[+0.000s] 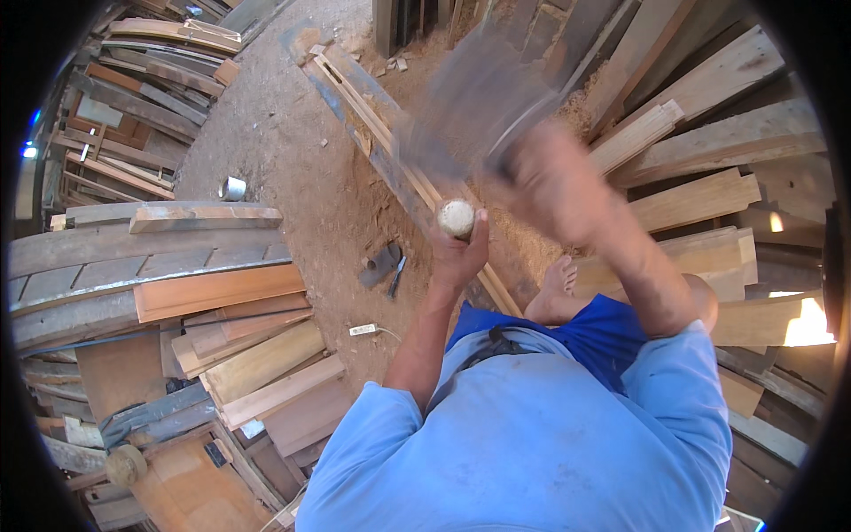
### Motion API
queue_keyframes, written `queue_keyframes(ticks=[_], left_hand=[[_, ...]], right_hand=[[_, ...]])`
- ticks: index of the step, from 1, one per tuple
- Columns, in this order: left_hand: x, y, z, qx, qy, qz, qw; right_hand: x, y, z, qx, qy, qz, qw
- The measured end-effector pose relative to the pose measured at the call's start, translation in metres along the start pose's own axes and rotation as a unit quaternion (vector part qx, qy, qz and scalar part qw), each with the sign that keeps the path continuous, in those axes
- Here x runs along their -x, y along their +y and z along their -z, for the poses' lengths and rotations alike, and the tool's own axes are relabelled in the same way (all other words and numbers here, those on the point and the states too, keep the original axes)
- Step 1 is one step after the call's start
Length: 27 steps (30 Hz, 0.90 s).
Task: The person carves out a rectangular groove in a long wooden beam using a chisel and a large wooden hammer. They strike the chisel repeatedly to remove wood and clear out the mortise.
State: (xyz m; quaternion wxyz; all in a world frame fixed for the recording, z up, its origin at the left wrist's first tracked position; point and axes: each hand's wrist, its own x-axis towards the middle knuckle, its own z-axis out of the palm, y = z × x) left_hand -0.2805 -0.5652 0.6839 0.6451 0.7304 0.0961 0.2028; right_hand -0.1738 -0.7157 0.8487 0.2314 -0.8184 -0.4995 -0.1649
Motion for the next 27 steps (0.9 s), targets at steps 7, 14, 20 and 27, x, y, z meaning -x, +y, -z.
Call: queue_keyframes(ticks=[7,14,20,27], left_hand=[[0.005,-0.042,0.011,-0.077,-0.046,-0.024,0.996],[-0.011,-0.048,0.019,0.065,-0.053,0.063,0.995],[-0.011,-0.032,0.015,-0.061,-0.058,-0.008,0.996],[-0.002,-0.042,0.016,-0.044,-0.010,0.042,0.998]], right_hand=[[0.003,-0.017,-0.006,-0.177,-0.164,-0.131,0.962],[-0.034,-0.019,0.047,-0.158,0.245,-0.064,0.954],[0.033,-0.005,-0.038,-0.104,-0.348,-0.173,0.915],[0.061,-0.029,-0.001,-0.414,-0.045,-0.317,0.852]])
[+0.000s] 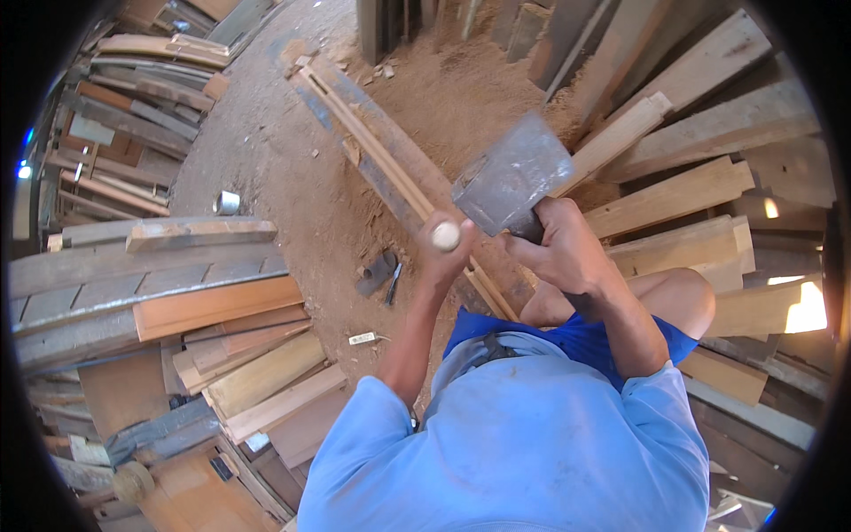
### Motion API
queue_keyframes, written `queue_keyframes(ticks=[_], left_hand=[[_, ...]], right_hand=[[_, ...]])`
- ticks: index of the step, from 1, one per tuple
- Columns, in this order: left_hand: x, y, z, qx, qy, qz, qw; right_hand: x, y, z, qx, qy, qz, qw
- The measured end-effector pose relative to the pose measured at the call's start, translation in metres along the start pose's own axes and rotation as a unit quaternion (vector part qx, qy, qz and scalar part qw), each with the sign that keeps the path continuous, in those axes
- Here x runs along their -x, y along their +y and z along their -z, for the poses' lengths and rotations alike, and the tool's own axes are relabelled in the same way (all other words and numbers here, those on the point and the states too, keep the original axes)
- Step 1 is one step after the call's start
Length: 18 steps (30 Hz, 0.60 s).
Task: The person carves out a rectangular groove in a long wooden beam using a chisel and a large wooden hammer. They strike the chisel repeatedly to remove wood and clear out the mortise.
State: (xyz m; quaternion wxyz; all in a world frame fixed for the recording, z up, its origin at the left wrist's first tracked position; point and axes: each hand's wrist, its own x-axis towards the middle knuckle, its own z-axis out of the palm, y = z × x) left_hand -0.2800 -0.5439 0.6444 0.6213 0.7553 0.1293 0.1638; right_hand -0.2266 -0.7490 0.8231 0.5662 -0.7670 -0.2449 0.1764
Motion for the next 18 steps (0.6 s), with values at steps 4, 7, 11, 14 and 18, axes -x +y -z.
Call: queue_keyframes(ticks=[4,7,11,14,18], left_hand=[[0.005,-0.006,0.013,-0.028,0.046,-0.062,0.997],[-0.070,0.133,0.018,0.023,0.133,-0.011,0.991],[-0.101,0.171,0.055,0.064,0.108,-0.106,0.986],[-0.090,0.165,0.055,0.100,0.048,-0.089,0.990],[-0.068,0.158,0.044,0.064,-0.052,-0.013,0.996]], right_hand=[[0.010,-0.018,0.016,-0.043,0.048,0.021,0.998],[0.021,0.000,0.028,-0.035,0.073,-0.031,0.996],[0.009,-0.019,0.028,-0.099,0.111,0.031,0.988],[0.000,-0.024,0.022,-0.118,0.147,0.070,0.980],[0.007,-0.023,0.027,-0.139,0.181,0.106,0.968]])
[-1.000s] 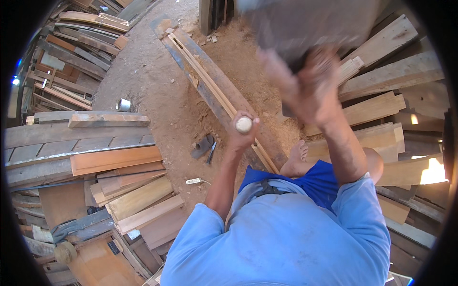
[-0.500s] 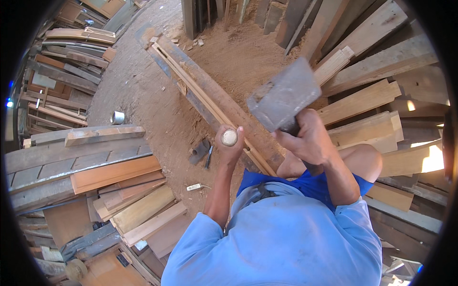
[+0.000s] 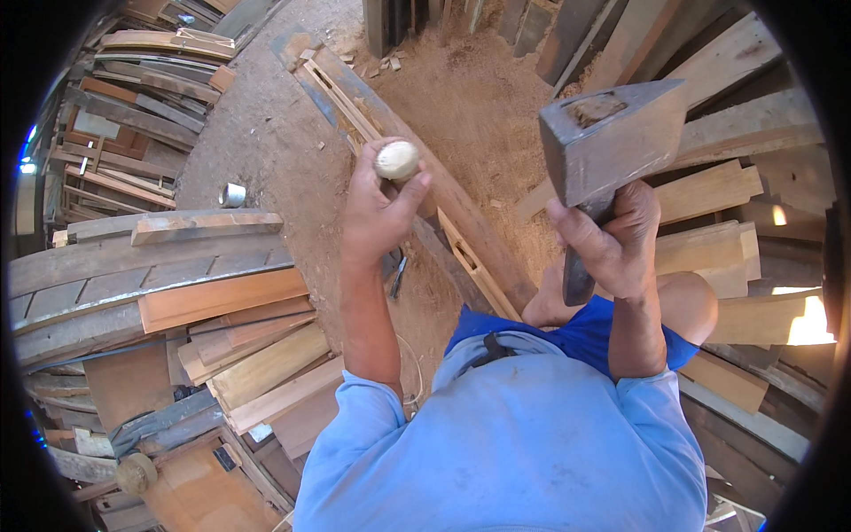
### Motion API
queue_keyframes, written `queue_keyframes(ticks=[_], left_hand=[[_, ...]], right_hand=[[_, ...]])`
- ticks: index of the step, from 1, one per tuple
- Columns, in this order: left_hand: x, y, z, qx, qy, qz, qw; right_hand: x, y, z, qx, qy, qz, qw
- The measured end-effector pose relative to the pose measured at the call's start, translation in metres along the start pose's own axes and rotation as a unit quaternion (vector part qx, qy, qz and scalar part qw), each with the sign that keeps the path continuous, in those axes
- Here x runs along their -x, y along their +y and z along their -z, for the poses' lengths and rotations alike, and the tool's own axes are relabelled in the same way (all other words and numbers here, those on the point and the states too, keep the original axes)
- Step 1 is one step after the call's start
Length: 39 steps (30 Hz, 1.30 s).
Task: The person carves out a rectangular groove in a long wooden beam using a chisel and a large wooden hammer. They strike the chisel repeatedly to remove wood and clear out the mortise.
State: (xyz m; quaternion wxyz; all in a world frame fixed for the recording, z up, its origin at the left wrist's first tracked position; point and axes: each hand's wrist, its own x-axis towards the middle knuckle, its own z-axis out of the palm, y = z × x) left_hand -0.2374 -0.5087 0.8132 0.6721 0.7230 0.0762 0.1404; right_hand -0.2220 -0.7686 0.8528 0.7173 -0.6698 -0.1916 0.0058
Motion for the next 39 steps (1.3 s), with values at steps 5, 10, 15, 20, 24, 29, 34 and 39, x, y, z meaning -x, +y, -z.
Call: queue_keyframes(ticks=[5,10,15,20,24,29,34,39], left_hand=[[0.009,-0.041,0.002,-0.051,0.042,-0.069,0.995],[0.017,-0.066,-0.016,0.106,0.067,-0.042,0.991],[0.014,-0.087,-0.014,-0.036,0.101,-0.068,0.992],[0.016,-0.084,-0.023,-0.121,0.094,-0.101,0.983],[0.031,-0.070,-0.041,-0.173,0.032,-0.142,0.974],[0.051,-0.076,-0.060,-0.164,-0.072,-0.197,0.964],[0.056,-0.059,-0.079,-0.182,-0.091,-0.304,0.931],[0.060,-0.095,-0.065,-0.203,-0.097,-0.202,0.953]], right_hand=[[0.011,-0.007,0.010,-0.034,0.017,-0.011,0.999],[0.020,-0.015,0.015,-0.052,0.030,-0.003,0.998],[0.026,-0.016,0.015,-0.064,0.024,-0.004,0.998],[0.030,-0.021,0.013,-0.063,0.014,-0.001,0.998],[0.033,-0.023,0.014,-0.048,0.028,0.033,0.998],[0.040,-0.026,0.016,0.042,0.076,0.112,0.990],[0.040,0.058,0.013,0.259,-0.086,0.164,0.948],[0.026,0.031,0.016,0.325,-0.127,0.090,0.933]])
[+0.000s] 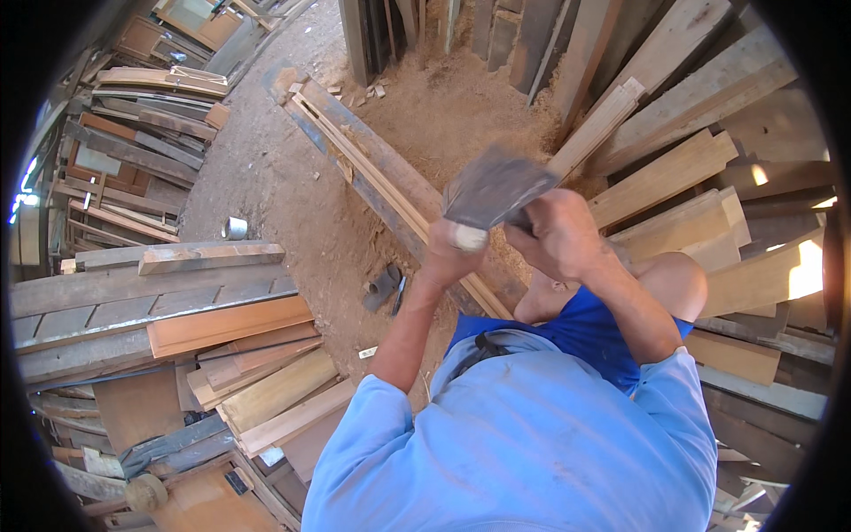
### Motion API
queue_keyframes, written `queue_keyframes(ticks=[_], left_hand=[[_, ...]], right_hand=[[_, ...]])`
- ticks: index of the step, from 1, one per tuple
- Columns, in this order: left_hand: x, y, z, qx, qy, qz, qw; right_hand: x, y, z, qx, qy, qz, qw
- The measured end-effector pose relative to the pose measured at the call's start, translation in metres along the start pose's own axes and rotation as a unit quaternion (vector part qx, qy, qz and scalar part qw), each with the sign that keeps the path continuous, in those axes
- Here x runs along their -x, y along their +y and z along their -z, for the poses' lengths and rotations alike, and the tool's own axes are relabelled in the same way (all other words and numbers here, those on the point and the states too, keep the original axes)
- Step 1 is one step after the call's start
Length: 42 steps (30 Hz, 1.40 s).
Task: The person carves out a rectangular groove in a long wooden beam using a chisel and a large wooden hammer. They strike the chisel repeatedly to remove wood and clear out the mortise.
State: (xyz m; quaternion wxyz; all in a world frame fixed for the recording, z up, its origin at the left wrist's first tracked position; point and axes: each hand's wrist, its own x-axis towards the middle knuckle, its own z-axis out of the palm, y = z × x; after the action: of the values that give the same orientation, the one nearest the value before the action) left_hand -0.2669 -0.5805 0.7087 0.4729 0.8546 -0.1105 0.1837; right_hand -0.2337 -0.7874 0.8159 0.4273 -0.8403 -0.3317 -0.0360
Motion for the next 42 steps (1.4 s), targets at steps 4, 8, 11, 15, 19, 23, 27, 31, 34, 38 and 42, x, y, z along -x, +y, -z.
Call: queue_keyframes(ticks=[4,8,11,15,19,23,27,31,34,38,42], left_hand=[[-0.010,-0.002,0.021,0.045,0.048,0.123,0.990],[-0.006,-0.007,0.009,0.025,0.057,0.066,0.996],[-0.010,-0.003,0.000,0.069,0.053,0.058,0.995],[0.004,-0.020,0.008,0.049,0.028,0.092,0.994],[-0.002,-0.025,0.015,0.053,0.024,0.129,0.990],[-0.007,-0.030,0.006,0.011,0.076,0.120,0.990],[-0.004,-0.029,0.007,0.009,0.051,0.125,0.991],[0.020,-0.036,0.015,0.026,0.082,0.129,0.988],[-0.003,-0.040,0.023,0.046,0.121,0.186,0.974],[-0.011,-0.044,0.014,0.022,0.073,0.138,0.988],[-0.004,-0.046,0.006,0.040,0.096,0.114,0.988]], right_hand=[[-0.009,-0.035,0.009,-0.262,0.266,0.059,0.926],[-0.019,-0.036,-0.002,-0.267,0.210,0.100,0.935],[-0.023,0.011,-0.025,0.164,-0.125,-0.051,0.977],[-0.015,-0.009,0.010,-0.015,0.016,-0.045,0.999],[-0.040,-0.061,0.029,-0.353,0.279,0.025,0.893],[-0.038,-0.014,-0.029,-0.173,0.177,0.003,0.969],[-0.029,0.008,-0.024,0.133,-0.136,-0.074,0.979],[-0.032,-0.039,0.018,-0.159,0.044,-0.036,0.986],[-0.052,-0.065,0.024,-0.304,0.284,0.076,0.906],[-0.045,-0.026,-0.019,-0.216,0.172,0.022,0.961],[-0.038,0.012,-0.036,0.122,-0.137,-0.066,0.981]])
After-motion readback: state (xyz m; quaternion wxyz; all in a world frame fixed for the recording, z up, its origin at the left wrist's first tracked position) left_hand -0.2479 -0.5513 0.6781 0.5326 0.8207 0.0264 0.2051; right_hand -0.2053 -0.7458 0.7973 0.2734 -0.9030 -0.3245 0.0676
